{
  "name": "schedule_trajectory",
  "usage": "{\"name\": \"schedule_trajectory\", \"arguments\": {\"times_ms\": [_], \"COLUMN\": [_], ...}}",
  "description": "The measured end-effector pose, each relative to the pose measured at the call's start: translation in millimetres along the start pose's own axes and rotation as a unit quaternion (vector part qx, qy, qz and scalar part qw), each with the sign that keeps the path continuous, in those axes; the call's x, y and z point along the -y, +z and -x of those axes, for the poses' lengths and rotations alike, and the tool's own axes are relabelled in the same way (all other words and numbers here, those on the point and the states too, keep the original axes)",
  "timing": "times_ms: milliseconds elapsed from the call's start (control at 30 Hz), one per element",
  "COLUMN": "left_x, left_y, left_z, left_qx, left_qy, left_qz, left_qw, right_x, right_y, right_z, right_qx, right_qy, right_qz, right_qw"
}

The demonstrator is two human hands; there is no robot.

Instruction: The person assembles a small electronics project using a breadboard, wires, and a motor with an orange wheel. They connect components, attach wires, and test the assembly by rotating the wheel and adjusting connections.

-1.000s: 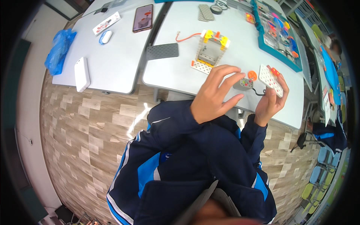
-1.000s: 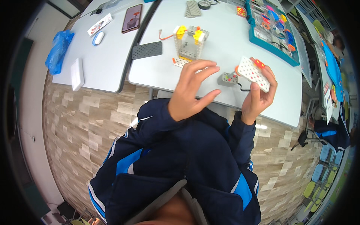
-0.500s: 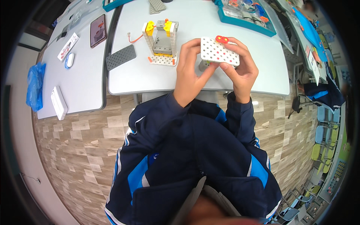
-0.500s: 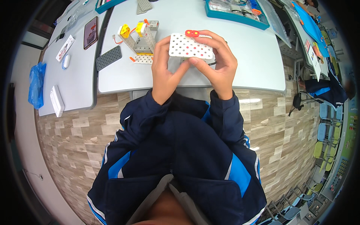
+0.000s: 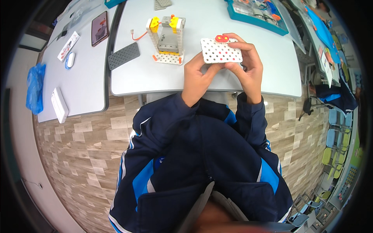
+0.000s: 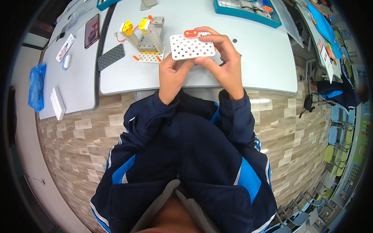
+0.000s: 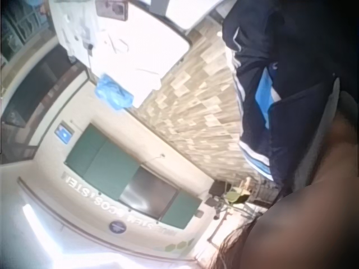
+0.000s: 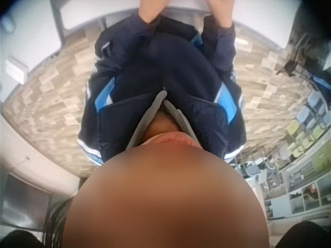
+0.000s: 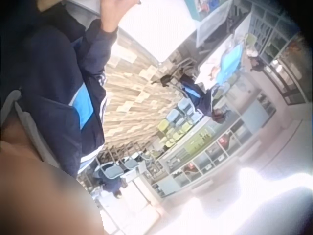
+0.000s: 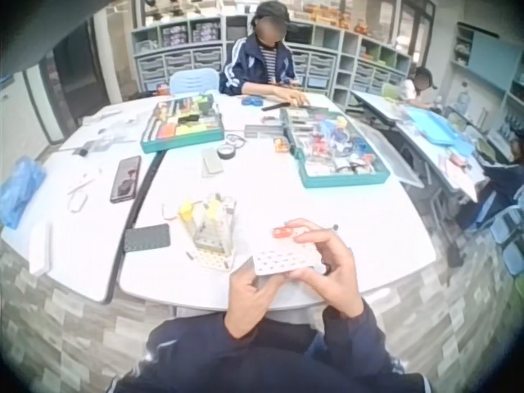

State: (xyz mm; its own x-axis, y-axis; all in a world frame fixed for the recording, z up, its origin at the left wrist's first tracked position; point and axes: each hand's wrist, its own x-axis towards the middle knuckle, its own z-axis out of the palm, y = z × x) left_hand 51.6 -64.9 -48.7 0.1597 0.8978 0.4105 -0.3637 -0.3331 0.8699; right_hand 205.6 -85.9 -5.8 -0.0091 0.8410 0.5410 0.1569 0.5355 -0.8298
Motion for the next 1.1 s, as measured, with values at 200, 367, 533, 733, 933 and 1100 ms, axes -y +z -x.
{"name": "schedule_trajectory", "arguments": {"times_ms": [200, 367, 533, 733, 933, 1100], "left_x": [-5.3, -7.0, -7.3, -9.2, -8.2, -8.4], "left_y": [-4.8, -4.7, -7.1, -8.1, -12.2, -10.1], "left_z": [0.6, 0.9, -5.0, -9.0, -8.4, -10.3], "left_qx": [0.015, 0.018, 0.026, 0.029, 0.045, 0.013], "left_qy": [-0.041, -0.052, 0.022, 0.059, 0.06, 0.093], "left_qz": [-0.029, -0.031, -0.089, -0.148, -0.162, -0.153], "left_qw": [0.999, 0.998, 0.995, 0.987, 0.984, 0.984], "right_x": [-1.8, -2.1, -1.8, 4.5, 21.4, 35.6], "right_y": [-4.8, -6.5, -10.7, -20.5, -23.6, -24.1], "right_z": [6.3, 4.9, 0.1, -2.3, -9.1, -15.9], "right_qx": [-0.003, 0.005, 0.013, 0.03, 0.038, 0.071], "right_qy": [0.0, 0.002, -0.001, 0.014, -0.069, -0.077], "right_qz": [-0.019, -0.006, -0.011, 0.071, 0.206, 0.267], "right_qw": [1.0, 1.0, 1.0, 0.997, 0.976, 0.958]}}
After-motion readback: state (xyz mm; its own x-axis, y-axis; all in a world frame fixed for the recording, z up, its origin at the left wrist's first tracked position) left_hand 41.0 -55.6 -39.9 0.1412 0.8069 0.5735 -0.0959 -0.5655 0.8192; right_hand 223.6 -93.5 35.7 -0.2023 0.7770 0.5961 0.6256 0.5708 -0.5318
